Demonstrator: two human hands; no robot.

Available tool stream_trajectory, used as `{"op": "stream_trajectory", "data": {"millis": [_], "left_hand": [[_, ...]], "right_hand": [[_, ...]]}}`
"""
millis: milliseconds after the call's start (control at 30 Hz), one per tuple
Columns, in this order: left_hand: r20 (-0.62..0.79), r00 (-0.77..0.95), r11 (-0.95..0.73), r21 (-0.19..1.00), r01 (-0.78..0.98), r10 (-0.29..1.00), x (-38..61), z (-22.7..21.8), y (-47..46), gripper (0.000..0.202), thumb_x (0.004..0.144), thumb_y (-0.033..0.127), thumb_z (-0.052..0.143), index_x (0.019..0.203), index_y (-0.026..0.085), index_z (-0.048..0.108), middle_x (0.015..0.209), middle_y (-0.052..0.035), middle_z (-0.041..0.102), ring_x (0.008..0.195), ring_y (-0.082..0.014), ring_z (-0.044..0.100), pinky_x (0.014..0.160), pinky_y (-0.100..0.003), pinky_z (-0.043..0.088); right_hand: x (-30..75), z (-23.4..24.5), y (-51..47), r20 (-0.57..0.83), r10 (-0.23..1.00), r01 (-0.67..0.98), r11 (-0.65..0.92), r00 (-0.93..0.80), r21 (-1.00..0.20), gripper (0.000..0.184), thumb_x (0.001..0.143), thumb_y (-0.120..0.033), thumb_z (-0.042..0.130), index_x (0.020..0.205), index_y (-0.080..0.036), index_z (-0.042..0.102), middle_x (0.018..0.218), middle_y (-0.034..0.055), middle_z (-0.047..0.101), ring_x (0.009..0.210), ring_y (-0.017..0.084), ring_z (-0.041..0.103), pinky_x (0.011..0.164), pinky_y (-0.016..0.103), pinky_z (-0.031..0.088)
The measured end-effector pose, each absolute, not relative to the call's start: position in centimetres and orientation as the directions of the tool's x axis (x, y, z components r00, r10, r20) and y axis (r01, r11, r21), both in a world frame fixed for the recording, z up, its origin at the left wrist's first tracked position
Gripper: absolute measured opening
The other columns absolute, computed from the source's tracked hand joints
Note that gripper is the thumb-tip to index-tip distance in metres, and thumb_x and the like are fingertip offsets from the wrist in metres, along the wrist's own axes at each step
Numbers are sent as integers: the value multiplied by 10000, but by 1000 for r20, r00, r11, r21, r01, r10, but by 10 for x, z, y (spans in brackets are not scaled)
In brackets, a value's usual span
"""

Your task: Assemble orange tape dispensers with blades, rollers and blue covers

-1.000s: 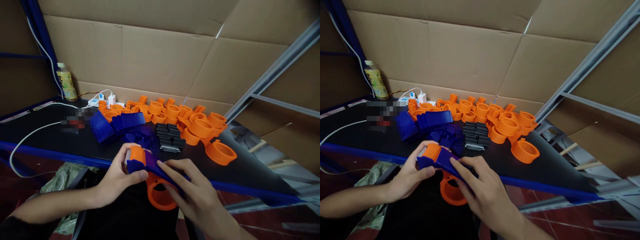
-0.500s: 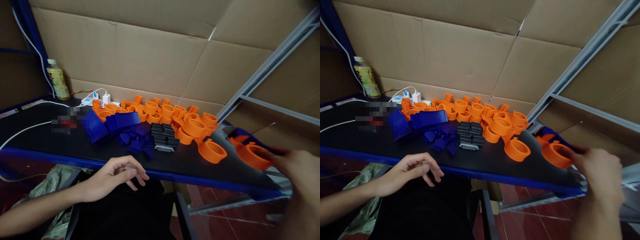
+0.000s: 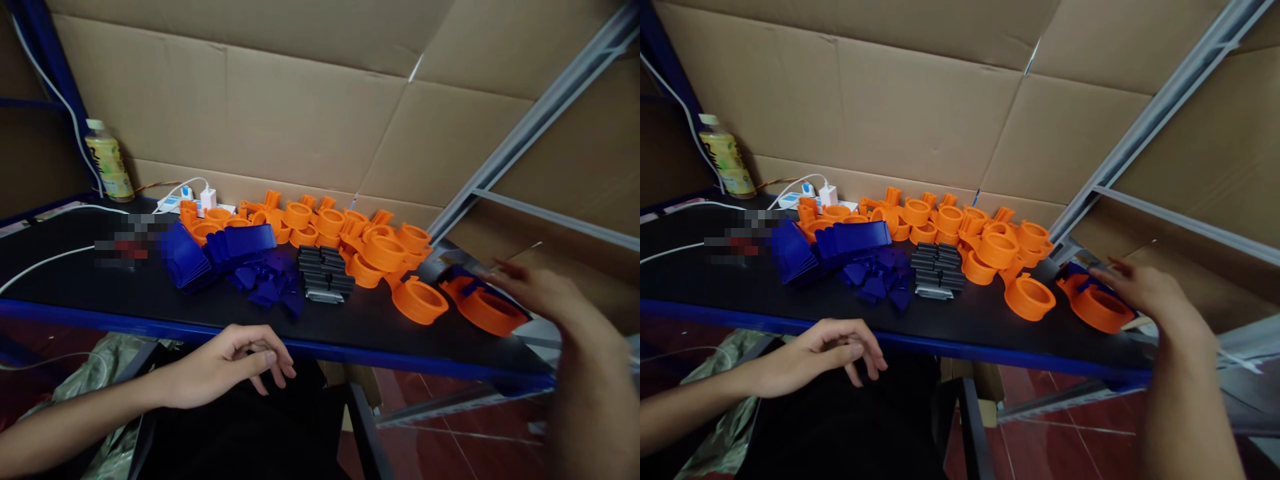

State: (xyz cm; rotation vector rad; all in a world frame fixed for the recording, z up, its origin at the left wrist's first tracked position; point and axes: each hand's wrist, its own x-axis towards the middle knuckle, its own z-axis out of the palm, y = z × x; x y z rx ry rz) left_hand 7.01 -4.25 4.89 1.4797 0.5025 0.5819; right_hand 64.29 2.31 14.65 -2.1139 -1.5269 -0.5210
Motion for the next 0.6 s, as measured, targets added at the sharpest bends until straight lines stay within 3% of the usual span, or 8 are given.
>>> {"op": "stream_trajectory", "data": {"millis": [67, 100, 167, 300, 400, 533, 600], "left_hand": [[31, 771, 7, 999, -46, 636, 71, 48, -43, 291, 968, 399, 559, 1089, 177, 704, 1098, -146, 734, 973, -247, 699, 759, -362, 591], [28, 774, 8, 999, -43, 632, 71, 47, -43, 289, 967, 399, 561, 1088, 178, 702, 1093, -143, 733, 974, -246, 698, 764, -363, 590], [25, 778, 10, 999, -41, 628, 72, 46, -43, 281, 968, 399, 560, 1079, 180, 697, 1076, -135, 732, 970, -239, 697, 769, -359, 586], [25, 780, 10, 999, -40, 625, 71, 45, -43, 274, 974, 397, 555, 1071, 178, 686, 1057, -125, 729, 958, -227, 695, 781, -354, 579], [18, 790, 12, 999, -32, 612, 71, 45, -43, 286, 974, 405, 554, 1079, 172, 683, 1064, -129, 728, 968, -231, 694, 783, -354, 578], [7, 799, 18, 1000, -22, 601, 71, 44, -42, 295, 971, 409, 559, 1078, 165, 686, 1063, -128, 732, 976, -233, 694, 786, -347, 578], [6, 796, 22, 999, -24, 605, 71, 44, -41, 294, 973, 407, 555, 1077, 165, 687, 1071, -128, 731, 975, -231, 694, 787, -344, 577]], "right_hand": [[618, 155, 45, 397, 860, 944, -253, 320, -213, 878, 677, -625, 734, 1288, 2, 655, 1035, 282, 726, 704, 212, 724, 586, 309, 437], [604, 158, 58, 344, 906, 952, -159, 246, -260, 910, 746, -605, 690, 1407, 3, 540, 1208, 307, 658, 878, 210, 731, 641, 282, 453], [581, 164, 86, 304, 933, 943, -94, 195, -318, 916, 787, -582, 643, 1435, 44, 478, 1344, 342, 550, 1006, 194, 703, 676, 243, 455], [561, 170, 132, 219, 963, 944, -83, 159, -321, 790, 769, -481, 667, 1312, 86, 577, 1240, 300, 637, 850, 124, 704, 681, 221, 445], [562, 171, 148, 172, 972, 950, -107, 163, -293, 626, 774, -339, 710, 1245, 69, 639, 1140, 255, 703, 818, 133, 701, 732, 253, 448], [563, 167, 154, 180, 968, 960, -126, 174, -250, 515, 738, -138, 806, 1232, -68, 681, 1176, 196, 717, 840, 151, 695, 821, 296, 482], [561, 164, 152, 225, 961, 964, -105, 162, -243, 480, 738, -133, 814, 1203, -96, 701, 1135, 165, 738, 839, 146, 687, 812, 292, 484]]}}
